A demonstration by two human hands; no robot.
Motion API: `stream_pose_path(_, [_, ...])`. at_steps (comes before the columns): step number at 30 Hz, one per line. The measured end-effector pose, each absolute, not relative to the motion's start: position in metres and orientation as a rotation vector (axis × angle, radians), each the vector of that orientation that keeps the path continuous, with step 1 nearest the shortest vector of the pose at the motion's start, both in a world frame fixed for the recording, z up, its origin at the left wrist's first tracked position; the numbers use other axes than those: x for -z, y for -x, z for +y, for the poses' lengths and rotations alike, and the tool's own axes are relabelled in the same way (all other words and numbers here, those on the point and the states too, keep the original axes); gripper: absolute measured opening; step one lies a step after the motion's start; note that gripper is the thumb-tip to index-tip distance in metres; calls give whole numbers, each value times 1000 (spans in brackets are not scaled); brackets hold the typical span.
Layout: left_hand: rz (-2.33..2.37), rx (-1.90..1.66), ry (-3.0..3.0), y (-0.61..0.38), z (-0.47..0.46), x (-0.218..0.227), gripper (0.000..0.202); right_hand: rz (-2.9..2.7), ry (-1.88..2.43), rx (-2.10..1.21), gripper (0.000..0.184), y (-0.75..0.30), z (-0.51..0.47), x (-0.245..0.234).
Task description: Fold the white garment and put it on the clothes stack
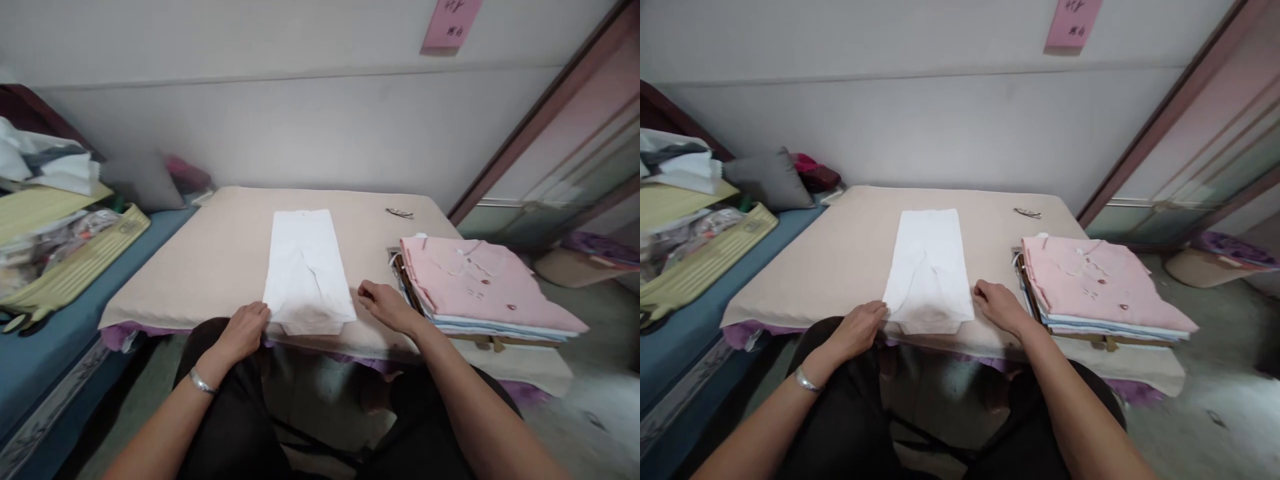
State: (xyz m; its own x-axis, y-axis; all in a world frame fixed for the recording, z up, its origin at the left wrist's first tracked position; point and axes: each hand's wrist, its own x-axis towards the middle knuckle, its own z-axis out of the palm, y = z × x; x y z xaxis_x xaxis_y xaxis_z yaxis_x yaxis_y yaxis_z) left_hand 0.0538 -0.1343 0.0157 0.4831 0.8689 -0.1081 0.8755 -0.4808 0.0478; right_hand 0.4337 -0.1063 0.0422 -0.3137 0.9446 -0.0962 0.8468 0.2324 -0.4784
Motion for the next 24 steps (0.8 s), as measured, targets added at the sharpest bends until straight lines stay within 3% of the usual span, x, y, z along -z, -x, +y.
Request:
stream_pose_path(4, [1527,212,-2680,-63,-135,2,41,-2717,1695,-288,30,-425,-129,-26])
stream_pose_path(11, [1552,190,-2767,-70,-129,7,32,-2915,1457,166,17,-397,-140,10])
stream_pose_path(21, [1599,63,-2744,-63,-136,-8,28,-2843,1516,115,18,-413,-138,-10])
stream_pose_path(24, [1486,85,-2795,-61,-144,-3,38,-2835,1526,96,15,-422,-145,-10])
